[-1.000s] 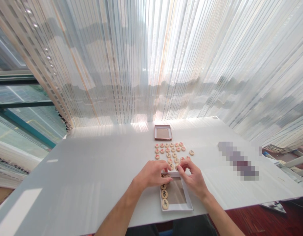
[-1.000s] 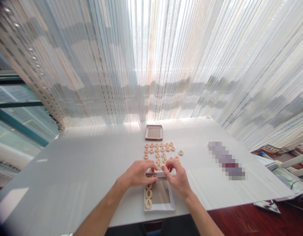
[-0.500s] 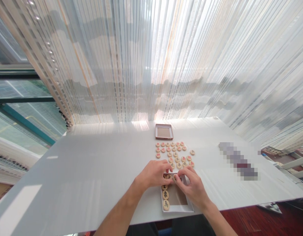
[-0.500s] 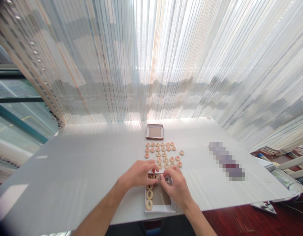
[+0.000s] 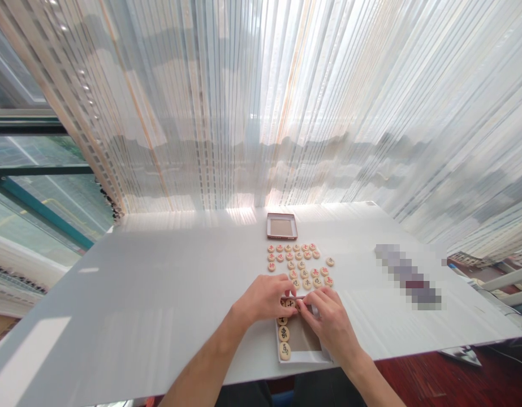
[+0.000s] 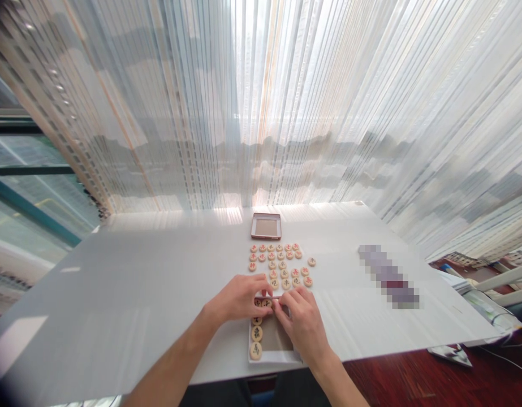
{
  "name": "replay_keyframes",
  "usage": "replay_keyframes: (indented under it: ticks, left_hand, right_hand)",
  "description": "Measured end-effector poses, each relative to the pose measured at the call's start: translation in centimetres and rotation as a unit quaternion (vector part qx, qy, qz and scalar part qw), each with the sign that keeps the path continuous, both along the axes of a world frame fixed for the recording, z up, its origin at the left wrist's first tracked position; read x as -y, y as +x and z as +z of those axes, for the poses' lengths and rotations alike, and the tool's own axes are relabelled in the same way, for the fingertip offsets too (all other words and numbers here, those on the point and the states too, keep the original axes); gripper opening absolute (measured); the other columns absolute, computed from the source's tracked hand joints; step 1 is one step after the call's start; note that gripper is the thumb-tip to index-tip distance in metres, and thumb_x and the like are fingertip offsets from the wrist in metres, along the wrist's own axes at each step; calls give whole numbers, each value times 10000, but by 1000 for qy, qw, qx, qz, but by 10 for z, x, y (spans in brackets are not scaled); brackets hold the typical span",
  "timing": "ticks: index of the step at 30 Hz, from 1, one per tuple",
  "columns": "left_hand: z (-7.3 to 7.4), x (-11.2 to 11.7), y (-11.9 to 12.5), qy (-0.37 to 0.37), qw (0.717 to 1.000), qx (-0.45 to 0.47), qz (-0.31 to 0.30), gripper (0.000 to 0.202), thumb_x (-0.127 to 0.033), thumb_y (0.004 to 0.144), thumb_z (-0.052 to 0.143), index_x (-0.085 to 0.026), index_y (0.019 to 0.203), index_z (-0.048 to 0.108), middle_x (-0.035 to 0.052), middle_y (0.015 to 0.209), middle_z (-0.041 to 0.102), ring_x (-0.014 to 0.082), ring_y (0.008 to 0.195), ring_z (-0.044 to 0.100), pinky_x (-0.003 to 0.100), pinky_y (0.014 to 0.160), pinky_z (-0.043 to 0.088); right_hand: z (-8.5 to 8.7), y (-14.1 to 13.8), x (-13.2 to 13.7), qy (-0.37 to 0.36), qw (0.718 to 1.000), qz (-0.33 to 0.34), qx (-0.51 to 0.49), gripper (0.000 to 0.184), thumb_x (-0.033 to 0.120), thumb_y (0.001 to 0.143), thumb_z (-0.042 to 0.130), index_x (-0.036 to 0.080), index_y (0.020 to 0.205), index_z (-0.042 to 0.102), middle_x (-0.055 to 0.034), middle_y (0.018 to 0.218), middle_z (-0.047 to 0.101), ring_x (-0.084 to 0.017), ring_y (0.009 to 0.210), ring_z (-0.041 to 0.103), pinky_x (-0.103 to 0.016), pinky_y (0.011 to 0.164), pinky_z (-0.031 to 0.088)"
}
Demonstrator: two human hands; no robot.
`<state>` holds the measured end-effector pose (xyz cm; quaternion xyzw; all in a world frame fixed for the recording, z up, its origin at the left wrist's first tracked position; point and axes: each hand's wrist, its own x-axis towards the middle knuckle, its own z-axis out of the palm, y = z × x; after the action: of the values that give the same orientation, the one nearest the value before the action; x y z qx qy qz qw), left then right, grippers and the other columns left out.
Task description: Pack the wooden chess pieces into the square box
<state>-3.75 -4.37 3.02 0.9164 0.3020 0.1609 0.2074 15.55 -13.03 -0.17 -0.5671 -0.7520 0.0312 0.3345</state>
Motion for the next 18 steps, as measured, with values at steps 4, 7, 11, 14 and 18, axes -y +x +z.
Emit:
replay_keyframes:
  ticks: [4,7,11,14,18]
  left_hand:
    - [0,0,0,0,1000,2,-2,200,-322,738,762,-257,910,683,-38,910,703,162,769,658,242,672,443]
    - [-1,0,0,1,1000,1,-2,209,-318,731,771,-255,909,682,-41,912,704,157,766,655,238,671,439]
    - [0,-1,0,4,1000,-11,-5,226,-361,738,774,-257,916,683,-42,907,700,155,758,649,240,661,429]
    - [0,-2,0,4,1000,-17,-7,230,-380,753,763,-264,934,682,-45,925,698,154,773,650,241,670,428]
    - [0,-2,0,9,1000,-25,-7,262,-425,760,761,-269,955,682,-44,931,697,156,781,650,244,674,431]
  right_hand:
    - [1,-1,2,8,1000,-18,2,195,257,958,606,241,767,573,-26,765,628,-242,800,584,-403,780,448]
    - [7,2,6,1,1000,-9,-8,127,237,960,597,249,833,601,-30,806,642,-248,826,591,-405,787,451]
    - [15,8,15,-25,999,39,12,60,196,944,601,249,937,629,-39,917,670,-252,901,595,-398,798,462]
    - [15,11,20,-40,997,57,31,94,165,941,596,243,976,636,-46,963,680,-253,931,593,-396,813,460]
    - [9,9,20,-27,998,41,34,109,139,941,591,238,925,636,-36,917,692,-248,909,593,-394,819,450]
